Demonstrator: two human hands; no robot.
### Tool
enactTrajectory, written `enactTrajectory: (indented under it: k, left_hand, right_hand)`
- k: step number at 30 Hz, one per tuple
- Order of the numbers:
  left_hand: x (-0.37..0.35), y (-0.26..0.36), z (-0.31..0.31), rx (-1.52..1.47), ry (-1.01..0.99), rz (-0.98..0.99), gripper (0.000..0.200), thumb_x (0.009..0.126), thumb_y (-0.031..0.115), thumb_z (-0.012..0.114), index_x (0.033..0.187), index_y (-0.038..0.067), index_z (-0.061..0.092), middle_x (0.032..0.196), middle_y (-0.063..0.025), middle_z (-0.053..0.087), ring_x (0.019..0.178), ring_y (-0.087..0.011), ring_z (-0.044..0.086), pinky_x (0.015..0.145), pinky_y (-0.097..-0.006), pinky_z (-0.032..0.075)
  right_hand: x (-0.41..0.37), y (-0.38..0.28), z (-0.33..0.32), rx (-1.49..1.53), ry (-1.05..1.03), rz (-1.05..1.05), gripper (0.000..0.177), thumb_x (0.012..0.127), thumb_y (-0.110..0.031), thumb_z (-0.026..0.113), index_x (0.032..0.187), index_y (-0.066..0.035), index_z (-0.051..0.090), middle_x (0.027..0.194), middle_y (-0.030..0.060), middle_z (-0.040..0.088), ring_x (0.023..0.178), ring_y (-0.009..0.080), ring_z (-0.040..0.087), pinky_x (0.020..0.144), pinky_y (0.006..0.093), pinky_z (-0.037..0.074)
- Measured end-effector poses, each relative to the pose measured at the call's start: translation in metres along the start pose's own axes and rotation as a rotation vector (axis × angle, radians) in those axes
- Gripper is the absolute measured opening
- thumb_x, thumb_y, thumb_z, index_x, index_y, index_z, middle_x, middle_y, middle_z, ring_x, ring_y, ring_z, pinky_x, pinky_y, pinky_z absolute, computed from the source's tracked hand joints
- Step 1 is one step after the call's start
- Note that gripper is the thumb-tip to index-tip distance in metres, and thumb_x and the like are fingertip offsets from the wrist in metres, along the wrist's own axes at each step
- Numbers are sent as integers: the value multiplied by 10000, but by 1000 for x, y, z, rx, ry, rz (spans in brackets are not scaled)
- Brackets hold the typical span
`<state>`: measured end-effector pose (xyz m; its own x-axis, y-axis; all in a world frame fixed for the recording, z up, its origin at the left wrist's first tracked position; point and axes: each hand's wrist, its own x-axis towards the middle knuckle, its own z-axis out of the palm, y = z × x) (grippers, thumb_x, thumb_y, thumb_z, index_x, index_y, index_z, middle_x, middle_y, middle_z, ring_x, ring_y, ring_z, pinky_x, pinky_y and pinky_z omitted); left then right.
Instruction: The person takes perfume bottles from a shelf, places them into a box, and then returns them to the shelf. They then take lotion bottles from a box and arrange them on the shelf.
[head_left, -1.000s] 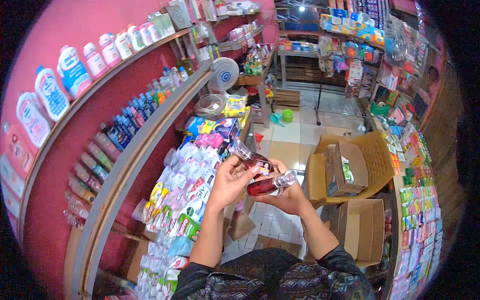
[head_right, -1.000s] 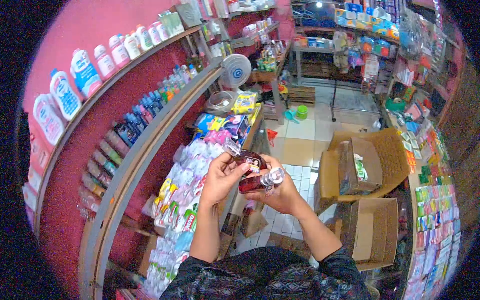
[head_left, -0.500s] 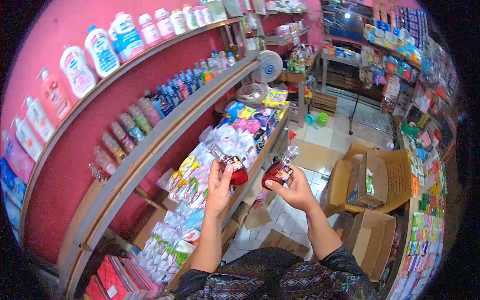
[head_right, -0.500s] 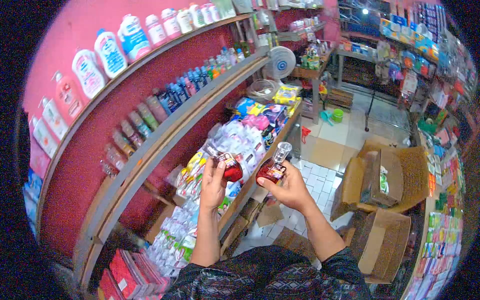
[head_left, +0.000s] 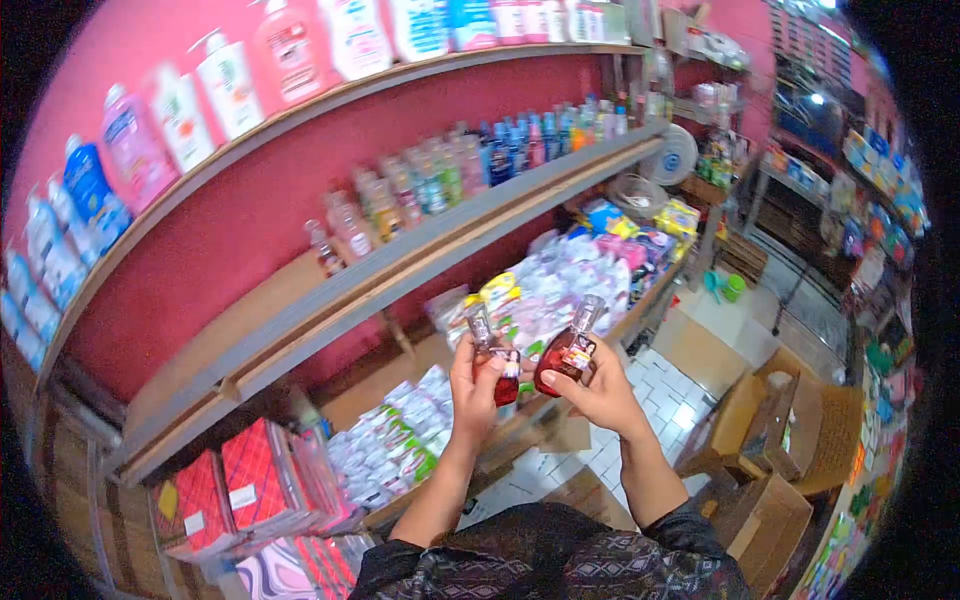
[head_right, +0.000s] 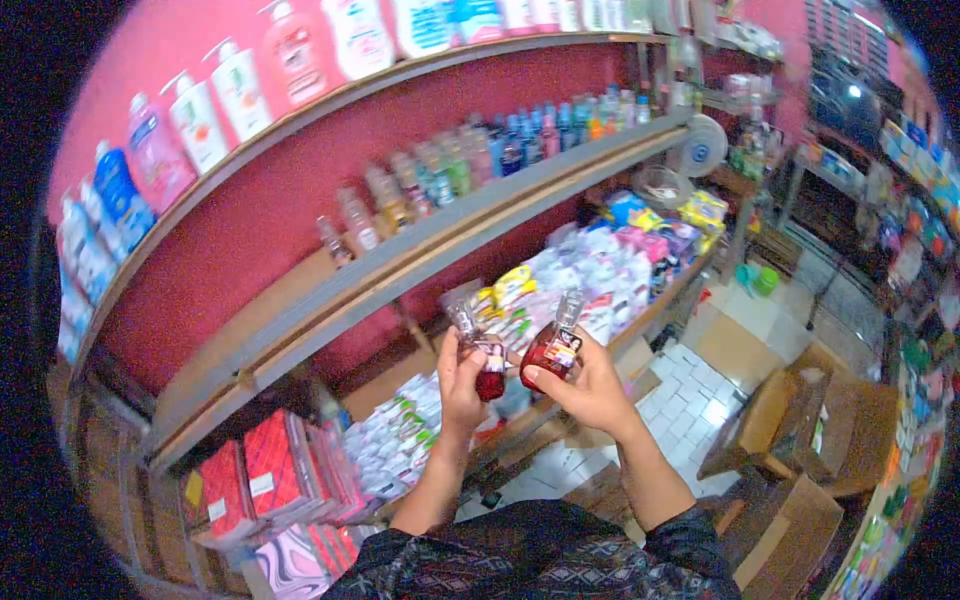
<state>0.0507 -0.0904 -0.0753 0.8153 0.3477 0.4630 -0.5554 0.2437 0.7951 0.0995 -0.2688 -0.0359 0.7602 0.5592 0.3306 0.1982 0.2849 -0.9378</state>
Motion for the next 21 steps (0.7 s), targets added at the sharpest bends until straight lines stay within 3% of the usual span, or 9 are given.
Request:
enactTrajectory:
  k: [4,8,12,16,21]
  left_hand:
    - [-22,28,-53,132,92,28,392,829,28,714,1149,27,488,975,-54,616,789,-119,636,674,-257,521]
    - [-49,58,-92,216,110,-13,607,722,-38,780,1235,17,460,940,-57,608,846,-137,623,743,-271,525]
    - [-62,86,-113,207,189,36,578,714,-30,790,1200,23,482,962,-57,621,875,-134,627,770,-276,528]
    - [-73,106,-135,295,298,55,454,753,-20,774,1125,29,518,1011,-64,658,915,-122,634,807,-277,520]
    - [-73,137,-137,351,380,123,398,755,-7,787,1053,40,528,914,-28,629,740,-67,586,651,-233,484]
  right_hand:
    - [7,14,56,40,-53,-35,351,825,-77,755,1109,-18,556,992,34,649,922,110,613,836,289,495]
    - [17,19,104,-45,-149,-62,340,804,-25,758,1096,-27,584,984,31,666,909,108,623,810,282,509]
    - [22,8,151,18,-254,14,331,789,-70,786,1062,-16,607,964,38,674,907,106,618,835,290,500]
    - [42,7,179,-81,-372,-56,361,794,-119,798,1089,-27,611,985,27,669,917,98,606,826,287,497]
    - [86,-12,182,-3,-694,15,592,830,-197,790,1319,-28,503,1021,-1,631,875,61,564,749,244,481]
